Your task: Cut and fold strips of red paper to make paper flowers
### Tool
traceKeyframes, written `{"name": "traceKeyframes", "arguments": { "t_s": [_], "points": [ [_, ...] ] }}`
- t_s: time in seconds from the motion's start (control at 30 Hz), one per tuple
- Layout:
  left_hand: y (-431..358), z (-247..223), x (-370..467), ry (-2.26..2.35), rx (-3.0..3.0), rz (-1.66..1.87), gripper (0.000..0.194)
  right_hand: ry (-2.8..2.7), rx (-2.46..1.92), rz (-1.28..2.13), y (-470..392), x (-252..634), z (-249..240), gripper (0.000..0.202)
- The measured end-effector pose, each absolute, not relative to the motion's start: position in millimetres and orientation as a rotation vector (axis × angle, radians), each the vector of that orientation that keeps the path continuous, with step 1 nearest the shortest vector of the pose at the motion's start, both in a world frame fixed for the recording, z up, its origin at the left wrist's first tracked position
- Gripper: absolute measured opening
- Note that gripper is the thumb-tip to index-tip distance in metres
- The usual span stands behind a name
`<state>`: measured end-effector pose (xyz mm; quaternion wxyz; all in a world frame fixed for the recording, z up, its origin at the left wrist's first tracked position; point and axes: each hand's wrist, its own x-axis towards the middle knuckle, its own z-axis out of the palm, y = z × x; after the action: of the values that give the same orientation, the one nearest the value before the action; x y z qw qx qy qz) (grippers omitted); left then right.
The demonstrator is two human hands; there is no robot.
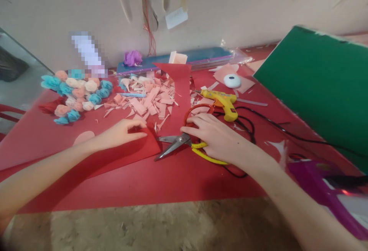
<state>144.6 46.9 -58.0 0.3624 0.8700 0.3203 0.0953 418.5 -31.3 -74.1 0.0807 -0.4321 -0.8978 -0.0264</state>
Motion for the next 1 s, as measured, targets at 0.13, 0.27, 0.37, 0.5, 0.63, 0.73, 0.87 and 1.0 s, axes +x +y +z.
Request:
{"name": "traceKeyframes", "arguments": {
  "t_s": [0.13, 0.27, 0.37, 0.5, 0.63, 0.73, 0.87, 1.0],
  "points": [
    [47, -61, 145, 0.835, 2.232, 0.303, 0.011, -2.714, -1.272, -0.063, -32, 408, -73, 0.043],
    [47, -69, 147, 0.825, 2.260, 0.375, 0.007, -2.735, -1.228, -0.020, -31, 397, -70, 0.041],
    [47, -75, 149, 0.796, 2.306, 0.404, 0.006, -2.742, -1.199, 0.016, -31, 395, -70, 0.043],
    [50, -83, 150, 0.749, 2.371, 0.430, 0.006, -2.745, -1.160, 0.000, -34, 399, -75, 0.048],
    [52, -90, 149, 0.701, 2.421, 0.451, 0.007, -2.767, -1.120, -0.061, -37, 401, -78, 0.048],
    [53, -93, 149, 0.676, 2.450, 0.462, 0.007, -2.782, -1.087, -0.091, -37, 401, -78, 0.049],
    [53, -96, 149, 0.655, 2.483, 0.466, 0.007, -2.796, -1.090, -0.135, -37, 403, -80, 0.053],
    [53, -96, 148, 0.644, 2.505, 0.461, 0.007, -2.809, -1.090, -0.156, -39, 408, -82, 0.046]
  ]
}}
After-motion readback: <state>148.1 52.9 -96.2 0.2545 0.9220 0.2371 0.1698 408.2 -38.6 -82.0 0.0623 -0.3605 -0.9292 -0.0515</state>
